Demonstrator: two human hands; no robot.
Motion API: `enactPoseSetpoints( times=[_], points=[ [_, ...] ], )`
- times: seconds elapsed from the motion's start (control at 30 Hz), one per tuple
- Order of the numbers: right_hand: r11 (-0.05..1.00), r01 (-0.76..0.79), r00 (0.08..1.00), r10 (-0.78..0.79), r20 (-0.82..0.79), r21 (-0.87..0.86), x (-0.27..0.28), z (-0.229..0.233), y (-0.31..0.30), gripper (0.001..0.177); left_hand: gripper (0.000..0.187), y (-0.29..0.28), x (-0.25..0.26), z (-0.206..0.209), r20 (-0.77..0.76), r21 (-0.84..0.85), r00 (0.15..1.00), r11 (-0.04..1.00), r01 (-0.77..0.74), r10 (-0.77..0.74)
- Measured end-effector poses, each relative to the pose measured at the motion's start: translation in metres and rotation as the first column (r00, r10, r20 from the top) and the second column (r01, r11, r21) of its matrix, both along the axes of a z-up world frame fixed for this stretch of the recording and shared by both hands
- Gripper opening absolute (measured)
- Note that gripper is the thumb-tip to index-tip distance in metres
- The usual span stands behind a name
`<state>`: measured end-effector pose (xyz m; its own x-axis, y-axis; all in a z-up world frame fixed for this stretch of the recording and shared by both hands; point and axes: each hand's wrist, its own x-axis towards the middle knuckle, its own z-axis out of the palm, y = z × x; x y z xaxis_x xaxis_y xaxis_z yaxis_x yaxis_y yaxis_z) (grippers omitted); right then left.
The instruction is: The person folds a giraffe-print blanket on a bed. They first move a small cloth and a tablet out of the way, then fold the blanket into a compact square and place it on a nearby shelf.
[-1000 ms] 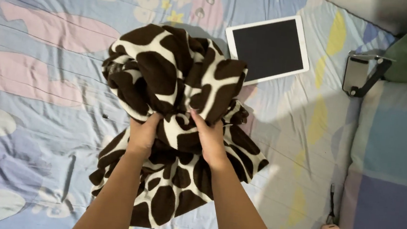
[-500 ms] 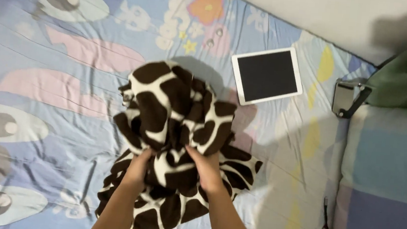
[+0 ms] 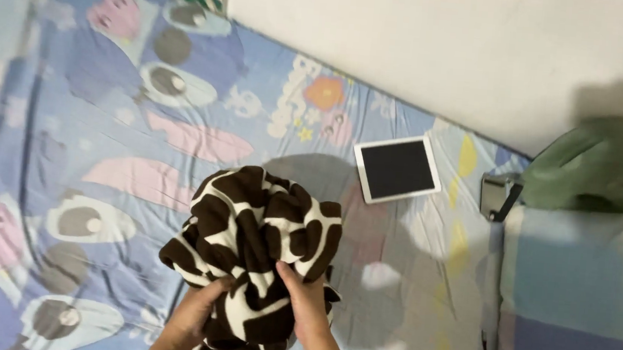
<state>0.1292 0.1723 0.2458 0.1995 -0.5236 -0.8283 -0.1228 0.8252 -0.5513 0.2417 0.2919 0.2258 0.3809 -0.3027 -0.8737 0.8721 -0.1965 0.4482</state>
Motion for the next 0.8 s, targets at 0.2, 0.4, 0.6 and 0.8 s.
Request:
enactPoseSetpoints(
  times=[0.2, 0.4, 0.6, 0.8],
  points=[
    [0.995, 0.023, 0.997, -0.015, 0.078, -0.097, 0.011, 0.078, 0.022, 0.086, 0.072, 0.03, 0.008, 0.062, 0.281, -0.148, 0.959, 0.987, 0.062, -0.018],
    [0.977, -0.098, 0.995, 0.099, 0.006, 0.187, 0.022, 0.194, 0.057, 0.095, 0.087, 0.078, 0.024, 0.103, 0.331, -0.19, 0.94, 0.971, 0.148, -0.079],
    [0.961, -0.27, 0.962, 0.272, -0.03, 0.055, 0.024, 0.237, 0.077, 0.094, 0.086, 0.113, 0.042, 0.18, 0.184, -0.129, 0.983, 0.991, 0.025, -0.001],
    [0.915, -0.351, 0.935, 0.354, -0.023, -0.196, 0.026, 0.249, 0.077, 0.083, 0.071, 0.119, 0.043, 0.249, 0.199, -0.216, 0.973, 0.973, -0.077, 0.121]
  ],
)
